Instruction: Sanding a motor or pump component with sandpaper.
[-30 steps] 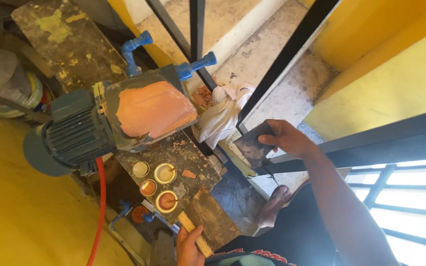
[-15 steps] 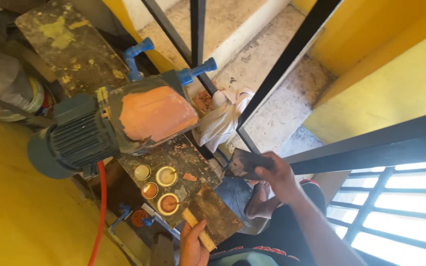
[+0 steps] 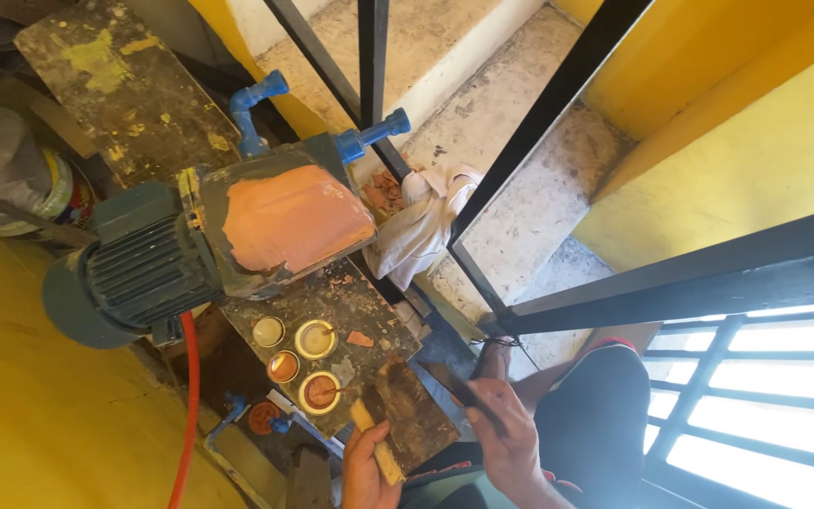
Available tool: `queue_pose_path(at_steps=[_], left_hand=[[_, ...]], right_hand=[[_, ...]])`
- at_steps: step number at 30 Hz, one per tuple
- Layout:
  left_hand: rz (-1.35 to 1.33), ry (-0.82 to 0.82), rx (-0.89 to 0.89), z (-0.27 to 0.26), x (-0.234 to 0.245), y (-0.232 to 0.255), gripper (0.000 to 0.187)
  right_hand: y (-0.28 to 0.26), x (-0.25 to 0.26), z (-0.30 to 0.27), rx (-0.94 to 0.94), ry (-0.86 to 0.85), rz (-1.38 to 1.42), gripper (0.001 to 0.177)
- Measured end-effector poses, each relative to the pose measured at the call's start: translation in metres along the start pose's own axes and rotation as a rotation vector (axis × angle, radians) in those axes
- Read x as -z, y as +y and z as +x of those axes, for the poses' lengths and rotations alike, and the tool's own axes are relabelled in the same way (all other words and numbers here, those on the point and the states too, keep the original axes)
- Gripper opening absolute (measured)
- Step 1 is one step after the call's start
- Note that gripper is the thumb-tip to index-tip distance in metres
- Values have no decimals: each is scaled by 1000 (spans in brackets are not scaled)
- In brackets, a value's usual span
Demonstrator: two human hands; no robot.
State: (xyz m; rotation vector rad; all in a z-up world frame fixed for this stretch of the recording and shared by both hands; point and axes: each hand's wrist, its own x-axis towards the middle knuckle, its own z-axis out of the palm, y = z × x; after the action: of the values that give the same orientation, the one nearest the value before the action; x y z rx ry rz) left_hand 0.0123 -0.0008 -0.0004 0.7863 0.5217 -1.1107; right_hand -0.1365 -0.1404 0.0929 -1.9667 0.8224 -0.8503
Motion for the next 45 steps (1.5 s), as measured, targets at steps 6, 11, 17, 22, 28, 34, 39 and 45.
queue_pose_path(at_steps=[6,11,17,22,28,34,39,45], left_hand=[[510,80,-488,1,26,-28,46],[1279,-53,-1094,-78,-76,8,47],[1961,-96,-1443,-60,-76,-14,48],[2208,-39,-1275,-44,-72,-33,52],[2284,-58,-1126,-36,-80,-30,56],[2338,-98,-1021,-28,-97,-23,55],[2319,-87,-1032,-25,-100,-28,57],[2347,-63,-975,-25,-102,-30,54]], right_hand=[[15,9,28,-816,250,845,35],[23,-6,25,-857,150,1069,28],[15,-32,31,-861,79,1190,30],[21,-43,27,-812,39,1353,35],[48,-56,19,-772,11,1381,37],[57,-61,18,-834,74,1362,37],[61,-59,26,-743,-2,1410,38],[65,-62,27,-832,10,1352,36]])
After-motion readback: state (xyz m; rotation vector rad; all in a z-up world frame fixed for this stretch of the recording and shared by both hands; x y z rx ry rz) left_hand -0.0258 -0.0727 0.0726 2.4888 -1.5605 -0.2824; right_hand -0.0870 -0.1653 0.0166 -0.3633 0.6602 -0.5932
